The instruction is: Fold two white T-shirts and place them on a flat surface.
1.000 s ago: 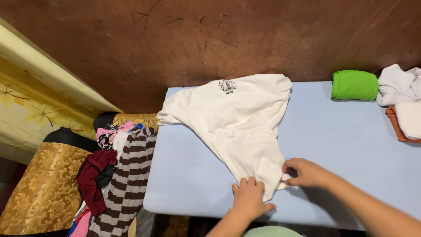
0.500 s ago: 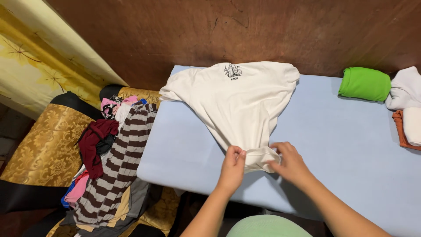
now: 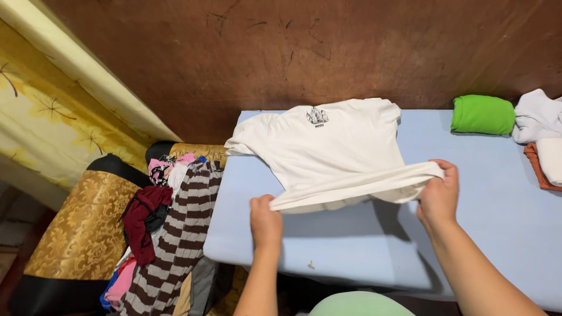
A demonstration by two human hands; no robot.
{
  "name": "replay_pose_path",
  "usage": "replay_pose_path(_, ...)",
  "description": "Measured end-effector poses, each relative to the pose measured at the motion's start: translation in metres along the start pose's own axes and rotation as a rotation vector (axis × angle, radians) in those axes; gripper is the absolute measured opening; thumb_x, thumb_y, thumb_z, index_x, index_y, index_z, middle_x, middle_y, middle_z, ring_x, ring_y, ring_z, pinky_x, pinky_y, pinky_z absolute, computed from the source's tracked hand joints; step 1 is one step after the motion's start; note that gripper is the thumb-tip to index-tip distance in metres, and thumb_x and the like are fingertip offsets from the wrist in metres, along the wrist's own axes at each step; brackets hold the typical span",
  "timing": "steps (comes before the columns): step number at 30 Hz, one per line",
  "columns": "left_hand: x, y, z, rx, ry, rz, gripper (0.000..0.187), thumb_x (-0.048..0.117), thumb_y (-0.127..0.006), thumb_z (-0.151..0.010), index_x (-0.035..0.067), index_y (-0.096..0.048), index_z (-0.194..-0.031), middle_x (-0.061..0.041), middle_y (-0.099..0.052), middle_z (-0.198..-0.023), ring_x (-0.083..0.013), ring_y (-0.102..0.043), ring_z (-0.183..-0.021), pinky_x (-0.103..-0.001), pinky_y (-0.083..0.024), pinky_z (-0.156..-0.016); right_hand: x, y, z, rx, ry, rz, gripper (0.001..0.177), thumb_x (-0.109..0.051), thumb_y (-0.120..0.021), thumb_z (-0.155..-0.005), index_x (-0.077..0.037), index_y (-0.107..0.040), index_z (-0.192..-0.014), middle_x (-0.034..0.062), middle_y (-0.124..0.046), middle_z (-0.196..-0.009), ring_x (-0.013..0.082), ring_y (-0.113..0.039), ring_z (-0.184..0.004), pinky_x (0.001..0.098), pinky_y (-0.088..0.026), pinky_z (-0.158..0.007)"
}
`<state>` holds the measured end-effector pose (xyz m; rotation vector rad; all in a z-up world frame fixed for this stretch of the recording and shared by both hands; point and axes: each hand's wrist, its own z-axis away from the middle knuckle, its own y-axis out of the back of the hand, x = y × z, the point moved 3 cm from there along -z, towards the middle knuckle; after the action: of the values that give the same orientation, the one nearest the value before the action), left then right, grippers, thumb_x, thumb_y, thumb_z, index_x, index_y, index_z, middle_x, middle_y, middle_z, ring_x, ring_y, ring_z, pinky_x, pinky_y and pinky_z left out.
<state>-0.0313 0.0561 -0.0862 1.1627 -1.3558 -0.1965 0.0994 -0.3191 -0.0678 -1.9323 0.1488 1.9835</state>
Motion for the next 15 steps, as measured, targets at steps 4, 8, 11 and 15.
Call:
replay_pose_path(4, -0.036, 0.029, -0.024, 0.226, 0.372, 0.614, 0.027, 0.001, -0.046, -0.094, 0.008, -0.059, -0.117, -0.015, -0.064, -0.114, -0.0278, -0.061, -0.097, -0.041, -0.050, -0.082, -0.038, 0.011, 0.039, -0.125, 0.513, 0.718, 0.036, 0.005, -0.057, -0.092, -0.011, -0.062, -0.123, 0.0117, -0.065, -0.103, 0.0237, -0.063, -0.094, 0.0344, -0.051, -0.084)
replay_pose_path(8, -0.041, 0.040, -0.029, 0.289, 0.605, 1.036, 0.024, 0.006, -0.041, -0.100, 0.010, -0.054, -0.120, -0.013, -0.062, -0.115, -0.0220, -0.060, -0.094, -0.036, -0.050, -0.078, -0.029, 0.020, 0.048, -0.146, 0.695, 1.092, 0.034, 0.004, -0.064, -0.081, -0.010, -0.068, -0.112, 0.0115, -0.068, -0.101, 0.0295, -0.065, -0.095, 0.0398, -0.052, -0.086)
replay_pose_path(11, -0.031, 0.054, -0.024, 0.348, 0.571, 1.190, 0.027, 0.006, -0.039, -0.099, 0.011, -0.051, -0.122, -0.011, -0.059, -0.115, -0.0204, -0.061, -0.097, -0.034, -0.054, -0.082, -0.024, 0.031, 0.046, 0.022, 0.581, 1.020, 0.028, 0.006, -0.060, -0.087, -0.006, -0.066, -0.111, 0.0127, -0.067, -0.112, 0.0315, -0.065, -0.101, 0.0421, -0.052, -0.088)
replay_pose_path(15, -0.028, 0.069, -0.010, 0.051, 0.081, 0.571, 0.039, 0.000, -0.056, -0.084, 0.008, -0.055, -0.122, -0.013, -0.061, -0.115, -0.0243, -0.062, -0.103, -0.035, -0.052, -0.088, -0.004, 0.039, 0.050, 0.256, -0.298, 0.172, 0.026, -0.006, -0.048, -0.097, -0.016, -0.059, -0.118, 0.0075, -0.066, -0.111, 0.0237, -0.065, -0.097, 0.0426, -0.053, -0.081)
